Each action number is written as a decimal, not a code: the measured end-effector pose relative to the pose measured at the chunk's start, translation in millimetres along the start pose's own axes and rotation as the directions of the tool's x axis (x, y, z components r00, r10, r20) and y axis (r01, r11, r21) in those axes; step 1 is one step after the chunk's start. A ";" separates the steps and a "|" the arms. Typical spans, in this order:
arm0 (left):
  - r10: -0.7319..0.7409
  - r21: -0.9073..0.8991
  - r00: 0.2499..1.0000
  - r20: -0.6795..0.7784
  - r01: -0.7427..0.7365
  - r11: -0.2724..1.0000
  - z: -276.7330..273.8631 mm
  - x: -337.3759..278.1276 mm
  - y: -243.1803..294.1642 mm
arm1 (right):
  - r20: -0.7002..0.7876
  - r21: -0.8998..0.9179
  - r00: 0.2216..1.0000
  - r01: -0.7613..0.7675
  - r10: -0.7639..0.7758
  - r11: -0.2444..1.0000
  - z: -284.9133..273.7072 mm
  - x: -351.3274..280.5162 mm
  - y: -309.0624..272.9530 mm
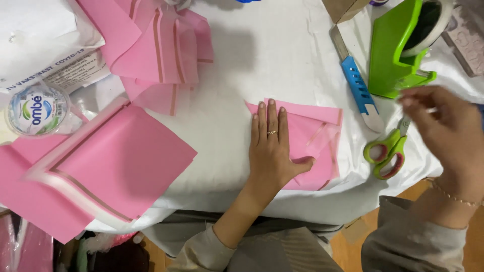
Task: The person folds pink paper sheets on a white table, repeatedly folding the edges and pressing them flat. They handle the paper by hand, stacking the folded pieces as they complete each one.
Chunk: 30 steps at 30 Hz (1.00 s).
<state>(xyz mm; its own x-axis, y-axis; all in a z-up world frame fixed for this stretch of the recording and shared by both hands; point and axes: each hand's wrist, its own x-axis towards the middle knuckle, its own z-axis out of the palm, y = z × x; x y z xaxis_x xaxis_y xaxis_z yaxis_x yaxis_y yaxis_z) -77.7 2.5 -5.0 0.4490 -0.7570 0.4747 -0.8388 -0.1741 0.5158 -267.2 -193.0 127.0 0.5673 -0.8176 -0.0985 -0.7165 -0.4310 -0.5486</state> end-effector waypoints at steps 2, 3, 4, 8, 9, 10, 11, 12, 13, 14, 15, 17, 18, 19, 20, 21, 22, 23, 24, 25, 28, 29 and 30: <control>-0.005 -0.013 1.000 -0.007 0.005 1.000 1.0 0.3 1.4 | -0.245 0.035 0.969 -0.008 0.017 0.999 -2.4 27.2 40.8; -0.006 -0.007 1.000 -0.008 0.006 1.000 1.6 -0.4 0.8 | -0.358 -0.045 0.924 0.129 -0.137 0.991 -1.5 43.1 64.1; -0.007 -0.002 1.000 -0.010 0.007 1.000 2.4 -0.9 0.4 | -0.447 -0.139 0.846 0.257 -0.292 0.956 -1.1 59.2 87.5; -0.002 0.093 1.000 -0.014 0.003 0.996 7.2 0.1 3.8 | -0.446 0.045 0.880 0.200 -0.160 0.979 16.9 87.9 91.7; -0.013 0.149 1.000 0.023 0.010 0.989 8.3 0.8 4.9 | -0.436 0.211 0.898 0.038 0.059 0.977 18.4 87.3 77.2; -0.027 0.205 0.998 0.059 0.014 0.979 9.5 1.6 6.0 | -0.385 0.370 0.882 -0.123 0.272 0.921 19.9 86.6 62.8; -0.023 0.205 0.998 0.056 0.011 0.979 9.4 2.4 6.5 | -0.388 0.370 0.881 -0.121 0.271 0.921 21.5 90.3 68.1; -0.031 0.229 0.997 0.071 0.014 0.973 9.7 3.2 6.9 | -0.388 0.477 0.891 -0.024 0.235 0.879 23.4 94.1 73.7; -0.040 0.252 0.995 0.088 0.017 0.968 10.0 2.4 7.9 | -0.390 0.573 0.898 0.067 0.201 0.817 25.6 96.1 80.4; -0.038 0.250 0.995 0.090 0.014 0.968 10.8 1.6 7.0 | -0.393 0.573 0.897 0.066 0.203 0.817 23.4 92.6 71.4; -0.038 0.239 0.995 0.089 0.016 0.971 12.0 1.3 6.4 | -0.383 0.624 0.882 0.026 0.276 0.781 20.5 89.5 62.3; -0.039 0.226 0.995 0.090 0.018 0.974 13.2 1.4 5.4 | -0.369 0.672 0.862 -0.013 0.349 0.741 15.3 80.7 48.4; -0.032 0.226 0.996 0.084 0.012 0.974 13.2 1.9 5.1 | -0.390 0.623 0.861 -0.014 0.326 0.782 12.9 74.8 43.6; -0.025 0.226 0.997 0.080 0.006 0.974 13.1 2.2 4.3 | -0.410 0.573 0.860 -0.016 0.303 0.819 10.9 68.7 38.9; -0.023 0.223 0.996 0.082 0.004 0.975 10.9 1.8 4.9 | -0.411 0.573 0.859 -0.018 0.306 0.820 14.8 61.9 41.6; -0.016 0.225 0.997 0.073 -0.001 0.974 9.1 2.3 5.5 | -0.424 0.590 0.855 0.011 0.298 0.807 18.1 56.6 43.9; -0.008 0.227 0.998 0.063 -0.007 0.974 7.4 2.8 6.0 | -0.437 0.606 0.851 0.041 0.289 0.794 21.3 51.3 46.1; -0.009 0.226 0.998 0.064 -0.006 0.974 7.7 2.6 5.7 | -0.437 0.605 0.852 0.040 0.290 0.795 29.1 50.7 54.9; -0.008 0.220 0.998 0.069 -0.008 0.975 8.2 2.4 5.4 | -0.467 0.534 0.857 0.077 0.218 0.842 36.7 50.1 63.9; -0.006 0.215 0.997 0.077 -0.011 0.977 8.2 1.8 4.9 | -0.491 0.461 0.859 0.115 0.145 0.880 45.2 48.9 72.9; -0.010 0.181 0.996 0.083 -0.006 0.984 7.3 2.6 4.9 | -0.543 0.277 0.838 0.117 0.055 0.954 48.1 46.4 66.8; -0.009 0.181 0.996 0.085 -0.007 0.983 6.7 2.5 5.0 | -0.543 0.279 0.838 0.116 0.057 0.953 48.8 47.1 72.4; -0.001 0.171 0.997 0.077 -0.013 0.985 5.8 2.4 5.1 | -0.579 0.171 0.814 0.171 -0.041 0.970 49.5 47.5 77.7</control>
<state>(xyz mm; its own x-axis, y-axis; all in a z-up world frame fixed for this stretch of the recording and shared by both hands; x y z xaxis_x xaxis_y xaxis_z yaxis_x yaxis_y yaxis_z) -82.7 -3.9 -5.4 0.4245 -0.8033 0.4177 -0.8848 -0.2700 0.3799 -275.8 -246.4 38.5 0.2560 -0.8691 0.4232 -0.5291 -0.4924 -0.6911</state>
